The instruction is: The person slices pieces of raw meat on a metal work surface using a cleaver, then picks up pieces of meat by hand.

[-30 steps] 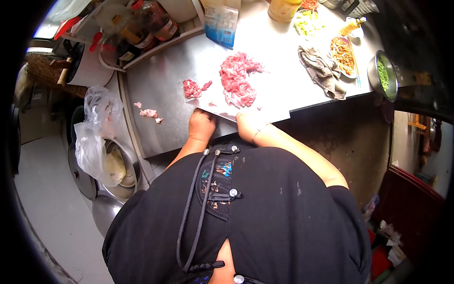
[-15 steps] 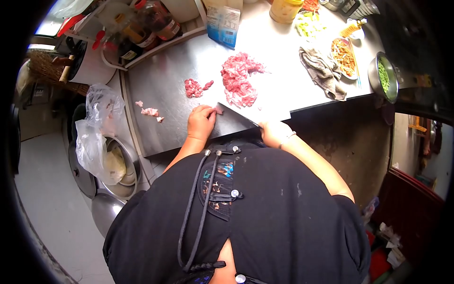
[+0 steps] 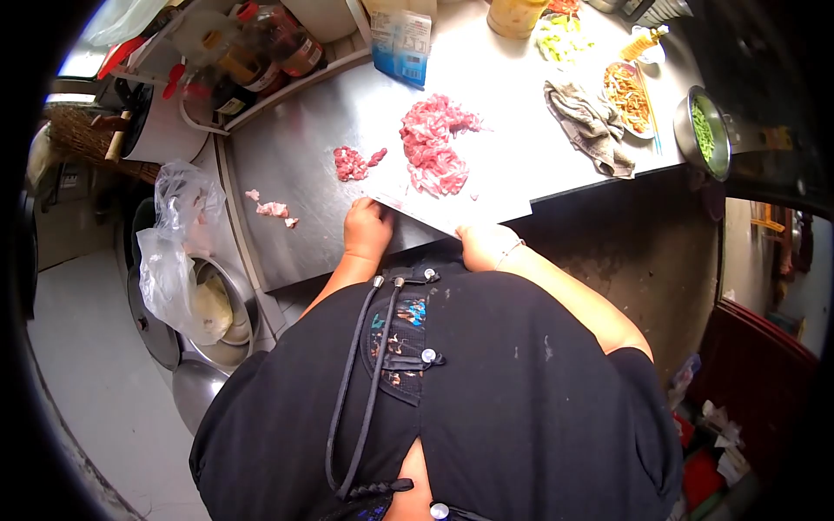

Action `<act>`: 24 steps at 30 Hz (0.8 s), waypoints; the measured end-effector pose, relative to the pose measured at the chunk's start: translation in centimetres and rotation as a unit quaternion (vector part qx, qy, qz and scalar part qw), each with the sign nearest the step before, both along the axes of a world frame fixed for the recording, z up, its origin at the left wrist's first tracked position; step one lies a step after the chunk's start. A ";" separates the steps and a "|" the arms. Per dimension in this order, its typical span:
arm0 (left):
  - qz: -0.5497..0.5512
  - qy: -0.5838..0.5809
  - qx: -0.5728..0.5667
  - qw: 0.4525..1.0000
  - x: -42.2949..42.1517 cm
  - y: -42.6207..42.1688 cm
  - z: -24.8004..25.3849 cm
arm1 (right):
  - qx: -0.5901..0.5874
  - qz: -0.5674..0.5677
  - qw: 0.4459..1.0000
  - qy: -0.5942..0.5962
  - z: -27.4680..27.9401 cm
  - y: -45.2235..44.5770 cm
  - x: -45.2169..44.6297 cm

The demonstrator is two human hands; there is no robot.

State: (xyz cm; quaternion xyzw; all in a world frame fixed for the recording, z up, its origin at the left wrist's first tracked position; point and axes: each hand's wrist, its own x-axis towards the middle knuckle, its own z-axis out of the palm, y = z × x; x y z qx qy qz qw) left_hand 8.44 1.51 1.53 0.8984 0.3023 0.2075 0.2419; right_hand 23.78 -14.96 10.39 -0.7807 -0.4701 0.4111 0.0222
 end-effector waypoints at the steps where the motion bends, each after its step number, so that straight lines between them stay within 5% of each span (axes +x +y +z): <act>1: 0.002 0.013 0.002 1.000 -0.1 0.0 0.0 | 0.000 0.000 1.000 0.000 -0.4 0.2 -0.1; 10: -0.009 0.020 0.022 0.999 0.2 0.0 -0.7 | 0.022 0.046 0.998 -0.020 -2.5 5.9 -1.3; 18: 0.053 0.071 -0.024 0.996 -0.2 0.5 0.3 | 0.030 0.023 0.999 -0.038 -1.5 -0.1 0.4; 20: 0.007 -0.036 -0.010 0.999 -0.2 0.6 0.2 | 0.032 0.011 0.999 -0.015 -1.8 -0.7 1.5; 24: -0.004 -0.047 -0.022 0.999 -0.1 0.3 0.9 | 0.051 -0.004 0.999 0.011 -1.1 -0.1 1.6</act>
